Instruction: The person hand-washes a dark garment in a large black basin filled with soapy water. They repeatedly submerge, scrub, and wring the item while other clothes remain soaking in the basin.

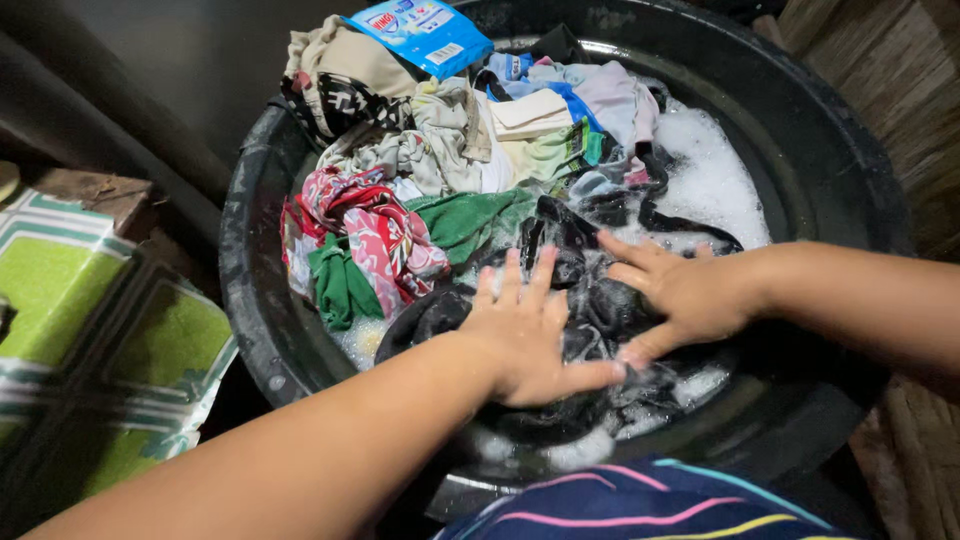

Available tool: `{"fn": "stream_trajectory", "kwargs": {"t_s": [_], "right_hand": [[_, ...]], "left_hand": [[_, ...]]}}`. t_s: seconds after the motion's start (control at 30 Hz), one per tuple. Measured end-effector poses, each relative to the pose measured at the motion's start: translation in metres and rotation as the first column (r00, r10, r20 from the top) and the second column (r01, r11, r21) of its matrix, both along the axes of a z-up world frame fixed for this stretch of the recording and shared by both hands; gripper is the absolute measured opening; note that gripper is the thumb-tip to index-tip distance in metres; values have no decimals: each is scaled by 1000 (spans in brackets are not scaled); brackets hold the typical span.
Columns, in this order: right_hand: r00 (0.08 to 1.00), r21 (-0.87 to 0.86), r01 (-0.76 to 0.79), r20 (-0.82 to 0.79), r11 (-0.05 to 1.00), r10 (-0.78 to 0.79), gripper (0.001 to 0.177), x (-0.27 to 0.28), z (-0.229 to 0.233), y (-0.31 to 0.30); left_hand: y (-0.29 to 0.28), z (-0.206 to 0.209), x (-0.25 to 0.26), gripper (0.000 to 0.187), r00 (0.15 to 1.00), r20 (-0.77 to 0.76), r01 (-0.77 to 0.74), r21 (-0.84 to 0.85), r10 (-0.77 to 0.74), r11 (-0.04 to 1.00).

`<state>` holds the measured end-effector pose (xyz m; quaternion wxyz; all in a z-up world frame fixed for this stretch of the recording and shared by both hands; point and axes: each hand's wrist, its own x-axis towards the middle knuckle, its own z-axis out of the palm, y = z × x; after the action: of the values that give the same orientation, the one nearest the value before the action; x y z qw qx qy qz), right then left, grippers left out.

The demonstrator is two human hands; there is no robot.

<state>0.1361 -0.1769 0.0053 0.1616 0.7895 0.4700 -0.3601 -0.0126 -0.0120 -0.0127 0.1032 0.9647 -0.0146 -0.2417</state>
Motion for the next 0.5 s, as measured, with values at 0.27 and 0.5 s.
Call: {"fn": "stream_trajectory", "kwargs": {"t_s": [0.27, 0.5], "right_hand": [[986, -127, 41, 167, 991, -20, 87, 17, -47, 9], [998, -266, -32, 51, 963, 48, 62, 61, -114, -9]], "left_hand": [[-13, -53, 47, 106, 999, -28, 33, 83, -31, 996], [-24, -93, 59, 82, 994, 80, 57, 216, -76, 975]]}}
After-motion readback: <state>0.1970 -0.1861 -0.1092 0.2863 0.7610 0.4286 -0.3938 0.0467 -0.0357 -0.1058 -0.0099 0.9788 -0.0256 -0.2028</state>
